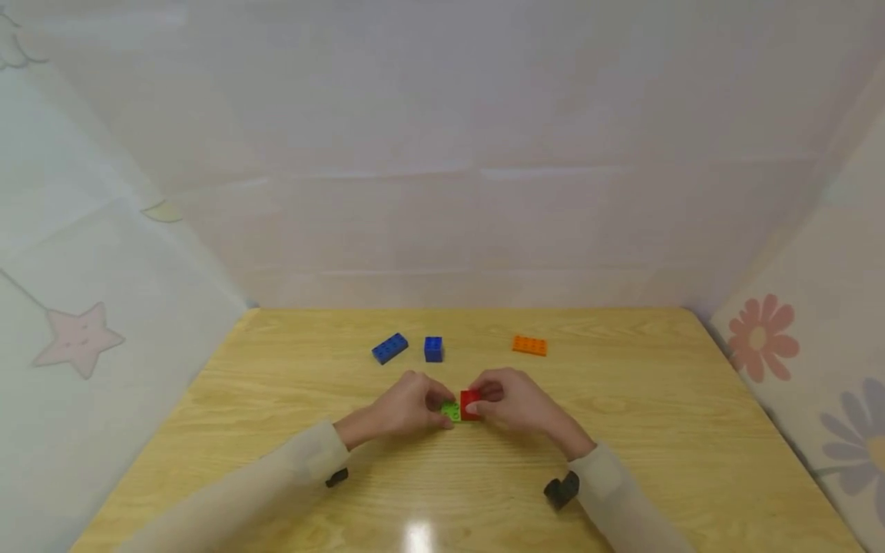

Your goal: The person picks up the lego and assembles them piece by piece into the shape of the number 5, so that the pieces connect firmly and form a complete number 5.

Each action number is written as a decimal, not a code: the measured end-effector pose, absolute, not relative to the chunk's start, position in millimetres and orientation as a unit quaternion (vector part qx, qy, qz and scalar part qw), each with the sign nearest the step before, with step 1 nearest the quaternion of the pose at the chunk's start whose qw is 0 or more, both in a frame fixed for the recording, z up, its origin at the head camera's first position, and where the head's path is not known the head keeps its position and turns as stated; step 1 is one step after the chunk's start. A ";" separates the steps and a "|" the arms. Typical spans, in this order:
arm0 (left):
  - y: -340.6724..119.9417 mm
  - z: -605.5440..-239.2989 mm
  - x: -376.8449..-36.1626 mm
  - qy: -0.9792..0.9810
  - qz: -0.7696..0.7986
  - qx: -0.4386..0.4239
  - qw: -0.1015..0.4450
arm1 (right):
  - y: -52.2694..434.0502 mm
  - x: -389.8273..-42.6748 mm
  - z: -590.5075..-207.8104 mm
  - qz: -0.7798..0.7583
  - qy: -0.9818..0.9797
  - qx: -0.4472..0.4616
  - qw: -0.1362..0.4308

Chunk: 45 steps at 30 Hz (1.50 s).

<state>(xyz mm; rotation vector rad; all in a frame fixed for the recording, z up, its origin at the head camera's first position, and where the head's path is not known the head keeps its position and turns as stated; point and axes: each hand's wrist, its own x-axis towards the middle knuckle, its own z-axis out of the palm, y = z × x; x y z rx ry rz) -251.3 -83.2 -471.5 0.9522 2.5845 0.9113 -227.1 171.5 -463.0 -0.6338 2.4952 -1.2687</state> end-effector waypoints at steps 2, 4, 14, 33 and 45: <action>-85.1 -470.6 -251.6 0.884 0.319 0.318 0.124 | 174.1 -227.4 -465.8 -0.441 0.861 -0.218 0.130; -88.3 -468.7 -252.5 0.884 0.331 0.305 0.126 | 175.9 -227.1 -467.0 -0.446 0.859 -0.216 0.128; -104.2 -454.6 -264.4 0.884 0.371 0.278 0.068 | 172.0 -223.7 -462.3 -0.447 0.863 -0.207 0.116; -143.1 -458.6 -311.1 0.919 0.351 0.179 -0.035 | 172.0 -222.0 -469.7 -0.462 0.856 -0.198 0.118; -165.1 -474.3 -328.4 0.947 0.252 0.197 -0.038 | 171.2 -218.9 -473.5 -0.472 0.852 -0.192 0.121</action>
